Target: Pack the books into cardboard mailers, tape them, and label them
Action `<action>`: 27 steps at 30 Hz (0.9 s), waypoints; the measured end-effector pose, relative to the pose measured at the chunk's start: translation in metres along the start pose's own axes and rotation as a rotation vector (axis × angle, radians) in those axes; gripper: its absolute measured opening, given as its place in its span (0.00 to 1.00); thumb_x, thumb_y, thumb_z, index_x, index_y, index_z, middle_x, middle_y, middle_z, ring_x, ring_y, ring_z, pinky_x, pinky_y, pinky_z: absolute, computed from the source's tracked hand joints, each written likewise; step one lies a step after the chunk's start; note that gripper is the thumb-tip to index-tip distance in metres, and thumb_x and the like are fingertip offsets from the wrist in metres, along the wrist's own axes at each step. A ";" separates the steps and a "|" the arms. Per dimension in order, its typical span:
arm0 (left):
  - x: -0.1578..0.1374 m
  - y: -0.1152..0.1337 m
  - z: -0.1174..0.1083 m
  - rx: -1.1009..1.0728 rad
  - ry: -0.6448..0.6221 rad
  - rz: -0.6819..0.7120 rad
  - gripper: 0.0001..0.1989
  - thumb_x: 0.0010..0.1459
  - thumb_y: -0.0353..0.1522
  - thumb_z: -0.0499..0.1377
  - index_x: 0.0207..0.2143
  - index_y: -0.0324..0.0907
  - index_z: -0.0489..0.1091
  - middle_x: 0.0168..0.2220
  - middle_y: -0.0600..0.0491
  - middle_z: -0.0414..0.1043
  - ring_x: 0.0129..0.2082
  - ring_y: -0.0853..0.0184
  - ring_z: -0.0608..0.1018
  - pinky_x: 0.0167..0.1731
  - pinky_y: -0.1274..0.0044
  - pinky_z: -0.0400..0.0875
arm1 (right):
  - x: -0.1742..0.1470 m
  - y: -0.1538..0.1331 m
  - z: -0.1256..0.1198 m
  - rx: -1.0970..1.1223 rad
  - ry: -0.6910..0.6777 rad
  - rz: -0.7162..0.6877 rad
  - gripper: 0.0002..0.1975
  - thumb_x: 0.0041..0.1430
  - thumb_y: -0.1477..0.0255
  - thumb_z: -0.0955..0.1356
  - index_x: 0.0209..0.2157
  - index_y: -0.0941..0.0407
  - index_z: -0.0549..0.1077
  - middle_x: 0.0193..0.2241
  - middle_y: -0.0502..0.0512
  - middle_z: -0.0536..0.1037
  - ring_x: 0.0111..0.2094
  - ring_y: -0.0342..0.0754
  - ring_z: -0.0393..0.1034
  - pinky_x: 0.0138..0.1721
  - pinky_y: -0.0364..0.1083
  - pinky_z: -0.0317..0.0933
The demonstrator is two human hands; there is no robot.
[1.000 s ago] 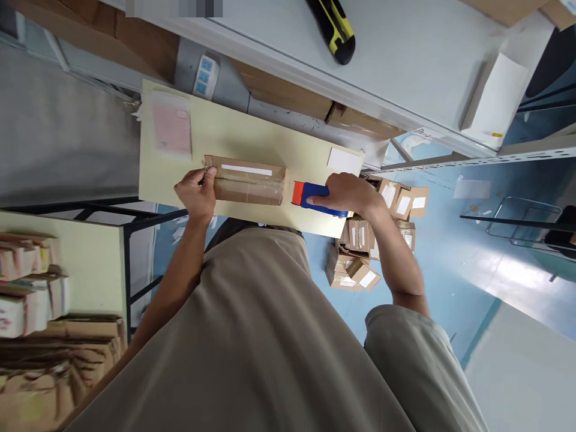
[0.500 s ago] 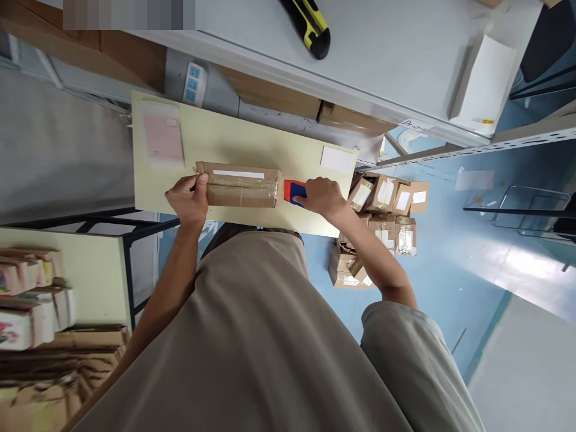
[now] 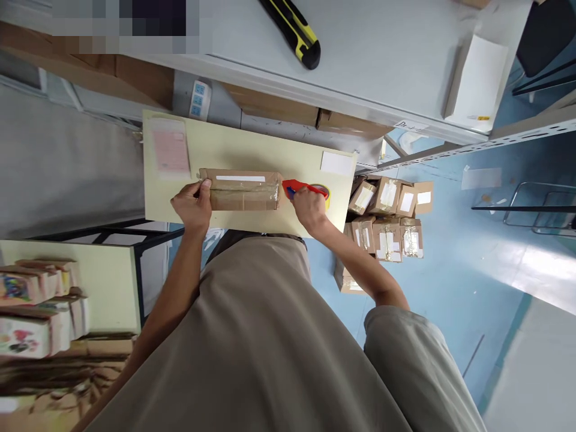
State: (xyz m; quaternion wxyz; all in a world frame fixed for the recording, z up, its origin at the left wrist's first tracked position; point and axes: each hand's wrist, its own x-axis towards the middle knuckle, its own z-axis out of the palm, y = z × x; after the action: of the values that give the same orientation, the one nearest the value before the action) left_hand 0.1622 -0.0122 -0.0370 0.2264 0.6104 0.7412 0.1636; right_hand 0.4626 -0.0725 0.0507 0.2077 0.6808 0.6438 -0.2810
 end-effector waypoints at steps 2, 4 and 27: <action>0.000 0.002 0.000 -0.010 -0.010 -0.023 0.17 0.76 0.42 0.59 0.38 0.41 0.78 0.38 0.45 0.83 0.43 0.57 0.84 0.48 0.71 0.75 | 0.000 0.002 0.006 0.029 0.030 0.086 0.24 0.85 0.62 0.64 0.60 0.71 0.77 0.46 0.82 0.87 0.48 0.67 0.87 0.44 0.53 0.74; 0.001 0.001 0.000 -0.040 -0.012 -0.057 0.16 0.76 0.43 0.60 0.48 0.39 0.80 0.42 0.44 0.85 0.45 0.56 0.85 0.50 0.70 0.77 | -0.006 0.005 0.005 0.057 0.054 0.139 0.25 0.85 0.60 0.65 0.59 0.72 0.77 0.45 0.81 0.87 0.48 0.66 0.87 0.45 0.53 0.74; 0.006 0.329 0.013 -0.440 -0.082 1.108 0.30 0.84 0.40 0.49 0.82 0.47 0.61 0.79 0.43 0.68 0.78 0.52 0.70 0.81 0.55 0.62 | 0.021 0.109 -0.161 0.138 1.043 0.140 0.20 0.85 0.70 0.51 0.65 0.62 0.65 0.50 0.69 0.83 0.53 0.61 0.83 0.63 0.64 0.72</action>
State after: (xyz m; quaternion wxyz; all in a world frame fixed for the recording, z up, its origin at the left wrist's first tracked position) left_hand 0.4413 0.0595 0.1222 0.2569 0.8507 0.2517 0.3833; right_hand 0.5899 0.0384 0.1503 -0.1671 0.7837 0.5944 0.0678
